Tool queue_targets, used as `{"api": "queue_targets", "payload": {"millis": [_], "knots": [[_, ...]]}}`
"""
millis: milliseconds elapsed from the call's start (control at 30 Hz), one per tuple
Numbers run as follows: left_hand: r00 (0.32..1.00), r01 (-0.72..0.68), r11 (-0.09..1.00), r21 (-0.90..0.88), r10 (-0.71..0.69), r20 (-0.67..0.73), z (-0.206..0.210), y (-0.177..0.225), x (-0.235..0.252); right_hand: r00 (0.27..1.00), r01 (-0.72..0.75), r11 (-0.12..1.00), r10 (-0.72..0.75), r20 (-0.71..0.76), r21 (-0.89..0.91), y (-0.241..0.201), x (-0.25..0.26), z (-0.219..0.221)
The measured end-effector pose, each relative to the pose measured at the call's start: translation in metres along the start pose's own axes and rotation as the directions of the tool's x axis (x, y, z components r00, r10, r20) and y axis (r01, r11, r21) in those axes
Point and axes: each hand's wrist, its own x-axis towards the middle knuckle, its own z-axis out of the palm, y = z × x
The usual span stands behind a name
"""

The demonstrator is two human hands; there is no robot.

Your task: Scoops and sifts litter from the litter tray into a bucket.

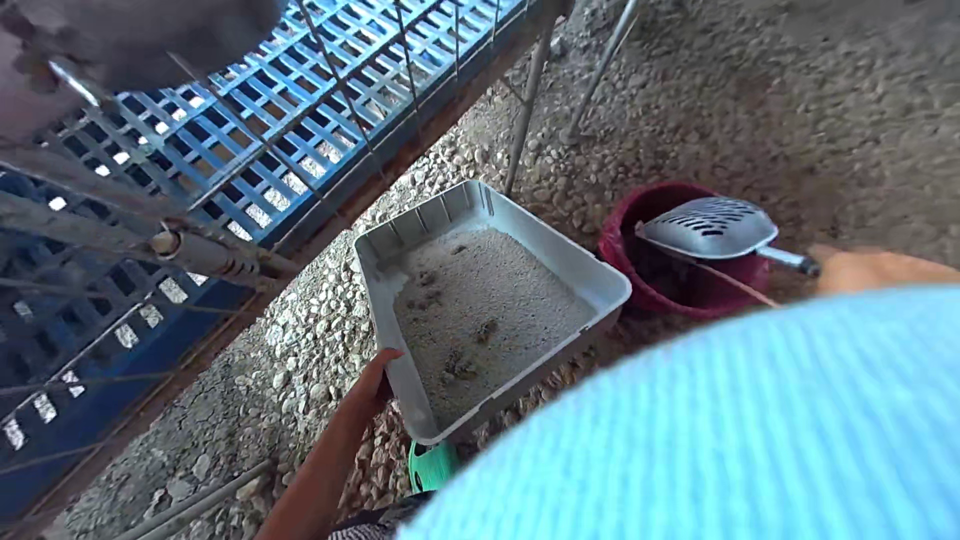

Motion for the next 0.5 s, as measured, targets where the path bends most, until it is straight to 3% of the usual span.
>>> {"api": "queue_targets", "payload": {"millis": [100, 200, 267, 333, 400, 433, 467, 500], "knots": [[0.997, 0.012, 1.0, -0.018, -0.011, 0.07, 0.004, -0.039, 0.027, 0.996, -0.037, 0.984, 0.021, 0.09, 0.174, 0.014, -0.017, -0.012], [0.993, -0.026, 0.999, 0.021, 0.023, 0.116, 0.01, -0.099, 0.072, 0.989, 0.107, 0.818, -0.147, 0.026, 0.565, 0.031, -0.035, 0.041], [0.991, 0.014, 0.997, 0.08, -0.024, 0.128, 0.012, -0.122, 0.092, 0.944, -0.049, 0.654, -0.217, 0.249, 0.755, -0.004, -0.075, 0.041], [0.987, 0.009, 0.995, 0.102, -0.025, 0.159, 0.007, -0.128, 0.106, 0.804, -0.278, 0.6, -0.281, 0.524, 0.75, -0.058, -0.121, 0.015], [0.968, -0.081, 0.988, 0.128, 0.048, 0.248, -0.002, -0.096, 0.096, 0.627, -0.357, 0.585, -0.429, 0.651, 0.729, -0.088, -0.145, 0.015], [0.969, -0.081, 0.985, 0.151, 0.043, 0.241, 0.001, -0.055, 0.071, 0.559, -0.384, 0.567, -0.485, 0.672, 0.729, -0.098, -0.152, 0.031], [0.993, 0.048, 0.992, 0.113, -0.06, 0.103, 0.018, -0.002, 0.035, 0.487, -0.441, 0.578, -0.489, 0.724, 0.687, -0.109, -0.158, 0.039], [0.996, 0.086, 0.989, 0.12, -0.085, -0.012, 0.036, 0.038, 0.011, 0.427, -0.486, 0.598, -0.474, 0.77, 0.637, -0.12, -0.162, 0.046]]}}
